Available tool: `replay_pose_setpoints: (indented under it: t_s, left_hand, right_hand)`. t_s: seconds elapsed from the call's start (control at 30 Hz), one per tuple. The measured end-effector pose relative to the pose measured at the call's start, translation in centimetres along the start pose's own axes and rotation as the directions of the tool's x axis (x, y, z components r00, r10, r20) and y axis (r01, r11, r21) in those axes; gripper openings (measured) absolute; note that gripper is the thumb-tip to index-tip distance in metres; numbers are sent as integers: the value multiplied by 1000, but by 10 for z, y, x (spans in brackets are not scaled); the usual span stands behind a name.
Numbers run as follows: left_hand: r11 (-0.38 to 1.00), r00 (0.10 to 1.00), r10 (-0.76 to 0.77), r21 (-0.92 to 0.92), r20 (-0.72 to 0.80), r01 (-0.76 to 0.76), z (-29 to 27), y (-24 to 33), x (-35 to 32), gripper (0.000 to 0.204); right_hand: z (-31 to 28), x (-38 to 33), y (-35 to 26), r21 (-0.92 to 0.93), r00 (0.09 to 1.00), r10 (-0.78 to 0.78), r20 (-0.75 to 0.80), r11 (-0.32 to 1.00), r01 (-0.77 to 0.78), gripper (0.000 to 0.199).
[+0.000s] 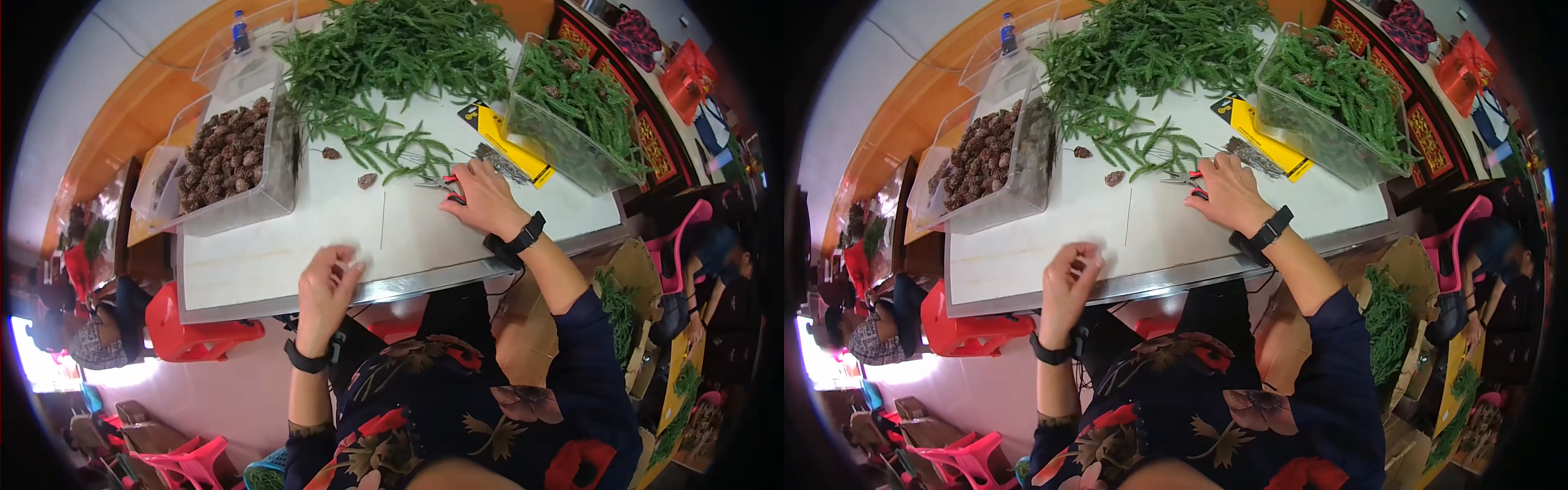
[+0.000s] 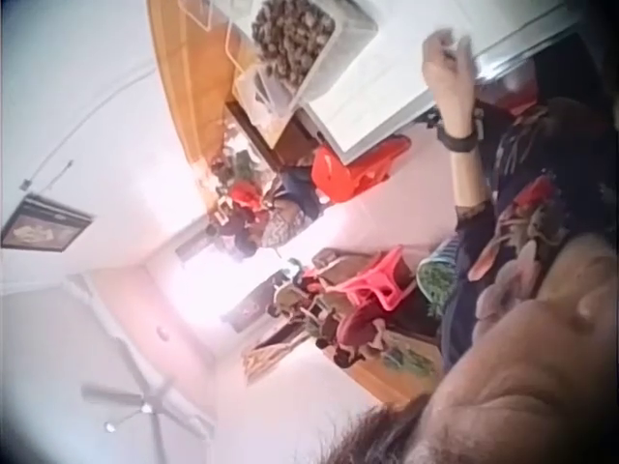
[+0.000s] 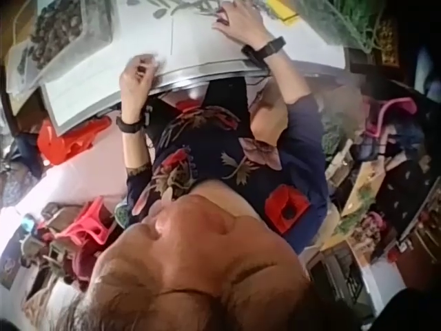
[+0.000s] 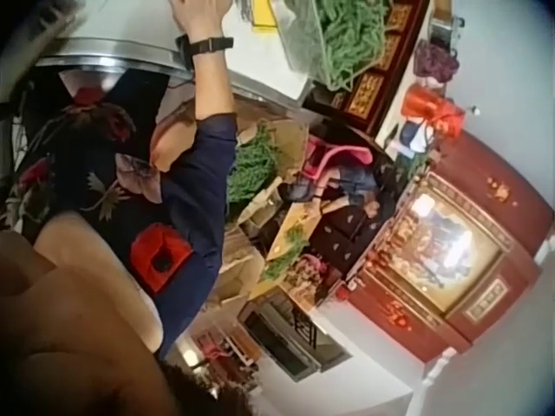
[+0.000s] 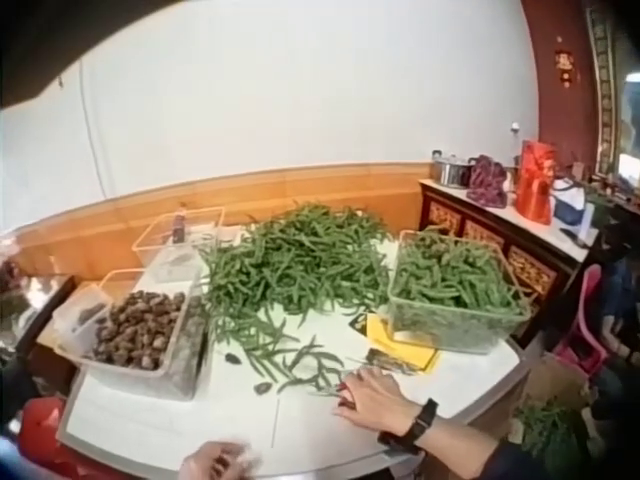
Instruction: Trimming green plant sprigs with nippers and organizing them at a workstation.
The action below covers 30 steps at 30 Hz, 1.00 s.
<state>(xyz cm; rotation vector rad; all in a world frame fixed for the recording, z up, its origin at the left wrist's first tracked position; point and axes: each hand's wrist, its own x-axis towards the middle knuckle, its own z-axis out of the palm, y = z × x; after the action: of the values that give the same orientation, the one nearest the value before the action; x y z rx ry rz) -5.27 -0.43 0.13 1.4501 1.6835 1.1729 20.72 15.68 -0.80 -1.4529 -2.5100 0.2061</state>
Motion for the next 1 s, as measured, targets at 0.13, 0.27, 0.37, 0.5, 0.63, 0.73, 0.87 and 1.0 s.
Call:
replay_pose_setpoints:
  t_s: [0.13, 0.27, 0.37, 0.5, 0.63, 0.73, 0.87, 1.0]
  left_hand:
    - [924, 984, 171, 354, -39, -147, -3, 19, 52, 19]
    - [686, 990, 138, 721, 12, -104, 14, 19, 113, 30]
    - [567, 997, 58, 823, -48, 7, 26, 2, 155, 33]
    - [515, 976, 119, 852, -184, 98, 36, -25, 191, 33]
    - [540, 971, 91, 830, -221, 138, 25, -41, 209, 35]
    - [599, 983, 62, 794, -173, 102, 21, -32, 208, 40]
    - [994, 986, 79, -70, -150, -90, 26, 4, 157, 65]
    - [923, 997, 47, -378, -67, -69, 41, 43, 114, 69]
  right_hand:
    - [3, -3, 7, 29, 1000, 5, 6, 1000, -5, 52]
    - [4, -6, 8, 34, 992, -51, -112, 998, 55, 52]
    - [2, -5, 4, 36, 998, -27, -62, 999, 29, 48]
    - [-5, -5, 2, 83, 986, -76, -146, 993, 89, 40]
    - [-13, 9, -5, 285, 924, -113, -365, 931, 227, 31]
    - [-14, 22, -13, 408, 916, -68, -396, 880, 242, 27]
    - [-16, 29, -30, 751, 968, 21, -250, 636, 180, 23]
    - [-10, 34, -43, 947, 999, 6, -49, 319, 45, 22]
